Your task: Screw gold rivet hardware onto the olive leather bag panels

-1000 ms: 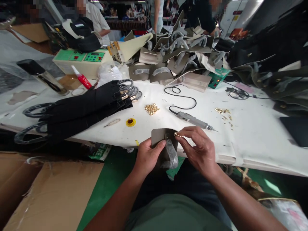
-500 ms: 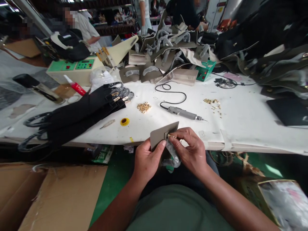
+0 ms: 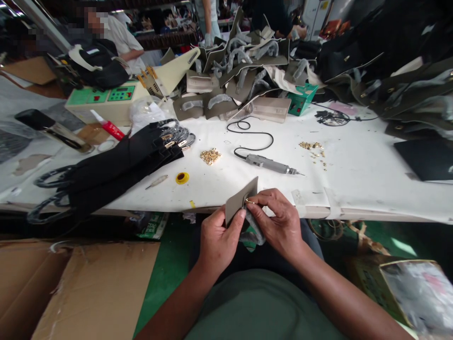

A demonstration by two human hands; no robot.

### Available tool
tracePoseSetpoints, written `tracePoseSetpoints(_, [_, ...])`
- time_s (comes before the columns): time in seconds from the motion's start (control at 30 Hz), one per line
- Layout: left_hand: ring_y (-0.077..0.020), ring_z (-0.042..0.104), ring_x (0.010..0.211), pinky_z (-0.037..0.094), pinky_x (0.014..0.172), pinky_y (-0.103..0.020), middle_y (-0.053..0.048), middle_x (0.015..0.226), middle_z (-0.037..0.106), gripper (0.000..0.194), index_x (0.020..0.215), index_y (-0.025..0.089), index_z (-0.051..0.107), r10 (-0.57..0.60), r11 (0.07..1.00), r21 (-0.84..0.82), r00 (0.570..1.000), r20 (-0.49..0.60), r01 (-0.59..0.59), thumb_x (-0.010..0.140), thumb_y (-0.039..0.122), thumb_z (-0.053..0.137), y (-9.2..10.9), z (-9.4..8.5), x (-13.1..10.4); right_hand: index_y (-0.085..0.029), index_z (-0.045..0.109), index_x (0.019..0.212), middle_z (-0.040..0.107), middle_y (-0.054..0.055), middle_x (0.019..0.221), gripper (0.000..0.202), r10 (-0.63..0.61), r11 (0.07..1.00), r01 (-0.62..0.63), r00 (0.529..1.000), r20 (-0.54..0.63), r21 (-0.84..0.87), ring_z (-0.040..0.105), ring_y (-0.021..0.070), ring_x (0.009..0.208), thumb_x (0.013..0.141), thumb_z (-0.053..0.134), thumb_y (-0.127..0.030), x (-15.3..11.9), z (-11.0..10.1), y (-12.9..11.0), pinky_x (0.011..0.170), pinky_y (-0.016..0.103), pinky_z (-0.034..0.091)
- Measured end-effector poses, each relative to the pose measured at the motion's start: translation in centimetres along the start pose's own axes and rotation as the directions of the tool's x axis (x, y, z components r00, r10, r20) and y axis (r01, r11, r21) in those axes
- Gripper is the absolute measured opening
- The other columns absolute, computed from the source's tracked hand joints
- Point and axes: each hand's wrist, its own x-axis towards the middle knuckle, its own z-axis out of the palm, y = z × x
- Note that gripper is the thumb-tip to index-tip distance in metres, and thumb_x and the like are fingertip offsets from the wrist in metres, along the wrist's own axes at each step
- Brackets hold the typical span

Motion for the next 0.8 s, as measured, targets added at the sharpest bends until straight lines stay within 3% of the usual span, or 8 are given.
tracePoseSetpoints(0.2, [-0.0187,0.067,0.08,0.051,0.076,-0.024,-0.002,0.089,0.077,0.015,0.098,0.022,0.077,0.068,0.998,-0.004,0.996,0.06,-0.068,0.093,0.031,0.066,-0.2,0.1,-0.6,-0.025,0.073,0.091,0.076,0.003,0.085,0.006,0.051,0.999,-0.052,0.998,-0.043,-0.011,0.07,0.0194,0.079,0.095,0.069,-0.025,0.0,0.3,0.1,0.075,0.035,0.055])
tracePoseSetpoints(0.33, [-0.0231,0.07,0.099,0.054,0.089,-0.029,-0.006,0.115,0.076,0.029,0.122,0.026,0.073,0.13,0.991,-0.004,0.987,0.094,-0.131,0.095,0.028,0.064,-0.7,0.4,-1.0,-0.026,0.073,0.088,0.077,0.003,0.084,0.008,0.069,0.997,-0.072,0.995,-0.07,-0.042,0.07,0.0205,0.078,0.095,0.069,-0.026,-0.1,0.6,0.1,0.076,0.037,0.055])
tracePoseSetpoints(0.43, [-0.0262,0.066,0.117,0.054,0.099,-0.033,-0.008,0.133,0.068,0.041,0.135,0.029,0.065,0.191,0.981,0.005,0.978,0.08,-0.192,0.094,0.025,0.064,-0.9,0.5,-1.2,-0.026,0.076,0.1,0.078,0.005,0.095,0.01,0.052,0.999,-0.052,0.999,-0.009,-0.001,0.071,0.023,0.089,0.094,0.067,-0.026,-0.3,0.4,-0.1,0.085,0.041,0.055])
tracePoseSetpoints(0.53, [-0.0283,0.056,0.133,0.053,0.105,-0.036,-0.011,0.147,0.055,0.056,0.146,0.029,0.053,0.286,0.953,0.082,0.956,0.071,-0.291,0.092,0.025,0.066,-1.2,0.5,-1.4,-0.026,0.072,0.119,0.074,0.009,0.115,0.031,0.074,0.991,-0.087,0.989,0.131,0.1,0.068,0.0278,0.108,0.089,0.073,-0.037,-0.2,-0.4,-0.8,0.097,0.045,0.054])
tracePoseSetpoints(0.67, [-0.0319,0.054,0.133,0.051,0.109,-0.044,-0.016,0.144,0.046,0.083,0.155,0.025,0.04,0.413,0.879,0.213,0.904,0.108,-0.427,0.08,0.028,0.074,-1.4,0.7,-1.7,-0.025,0.072,0.116,0.073,0.007,0.114,0.048,0.221,0.934,-0.279,0.942,0.251,0.223,0.067,0.0282,0.107,0.079,0.081,-0.053,0.1,-1.4,-1.9,0.095,0.04,0.053])
tracePoseSetpoints(0.8, [-0.0309,0.056,0.126,0.054,0.104,-0.044,-0.016,0.141,0.044,0.087,0.158,0.024,0.037,0.438,0.852,0.247,0.887,0.149,-0.462,0.079,0.033,0.074,-1.3,0.8,-1.6,-0.019,0.074,0.094,0.073,0.003,0.086,0.035,0.503,0.76,-0.575,0.815,0.287,0.303,0.067,0.0218,0.08,0.085,0.075,-0.053,0.4,-1.4,-1.7,0.071,0.031,0.054])
